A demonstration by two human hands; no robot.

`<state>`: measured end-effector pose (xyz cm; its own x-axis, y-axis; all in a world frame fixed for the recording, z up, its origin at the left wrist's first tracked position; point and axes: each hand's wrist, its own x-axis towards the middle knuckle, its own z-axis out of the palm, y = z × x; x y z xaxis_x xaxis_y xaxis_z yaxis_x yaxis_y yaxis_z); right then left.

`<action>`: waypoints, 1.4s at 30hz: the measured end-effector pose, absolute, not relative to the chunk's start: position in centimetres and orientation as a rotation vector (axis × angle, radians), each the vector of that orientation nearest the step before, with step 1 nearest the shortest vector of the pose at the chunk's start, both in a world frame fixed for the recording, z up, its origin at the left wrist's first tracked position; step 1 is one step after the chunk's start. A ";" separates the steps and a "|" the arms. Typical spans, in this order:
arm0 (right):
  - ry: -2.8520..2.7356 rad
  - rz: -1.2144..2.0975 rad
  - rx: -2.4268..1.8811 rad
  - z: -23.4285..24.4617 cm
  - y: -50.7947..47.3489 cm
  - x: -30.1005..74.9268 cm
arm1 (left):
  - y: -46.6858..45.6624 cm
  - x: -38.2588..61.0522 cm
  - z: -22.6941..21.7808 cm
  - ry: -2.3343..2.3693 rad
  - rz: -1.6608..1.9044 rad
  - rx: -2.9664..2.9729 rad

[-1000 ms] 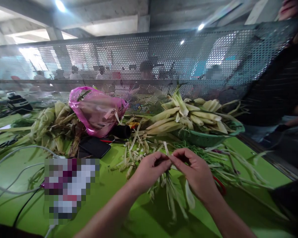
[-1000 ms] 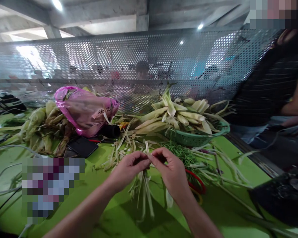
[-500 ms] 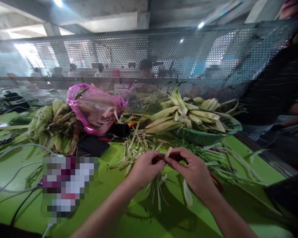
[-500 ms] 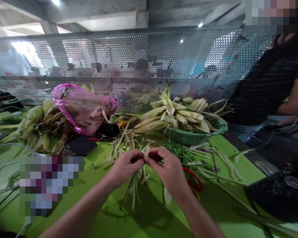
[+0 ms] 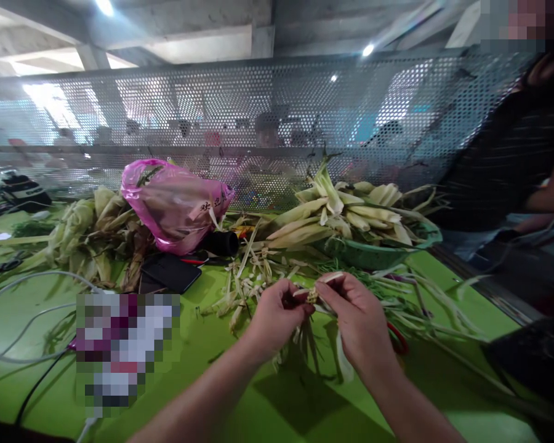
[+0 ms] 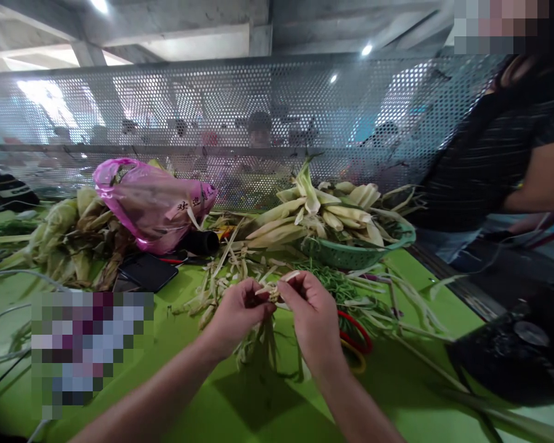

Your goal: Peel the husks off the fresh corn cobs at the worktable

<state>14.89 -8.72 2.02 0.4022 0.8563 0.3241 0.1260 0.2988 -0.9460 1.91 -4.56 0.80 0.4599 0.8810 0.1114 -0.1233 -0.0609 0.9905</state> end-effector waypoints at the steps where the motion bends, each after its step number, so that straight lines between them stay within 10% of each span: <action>1: -1.014 0.684 -1.145 1.9 -8.6 14.7 | -4.8 2.1 0.7 0.767 1.004 1.474; 18: -1.018 0.683 -1.093 1.8 -8.5 16.0 | -4.4 1.0 1.2 0.392 0.606 0.804; 31: -1.056 0.591 -1.275 2.1 -8.7 14.9 | -4.8 2.0 0.3 0.895 0.941 1.860; 42: -1.135 0.679 -1.258 2.4 -8.7 16.2 | -3.5 0.8 1.4 0.650 0.916 1.380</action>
<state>16.16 -8.66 2.39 0.3431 0.8963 0.2809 0.1769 0.2320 -0.9565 0.77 -3.48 1.40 0.5187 0.8458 0.1247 -0.1619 -0.0461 0.9857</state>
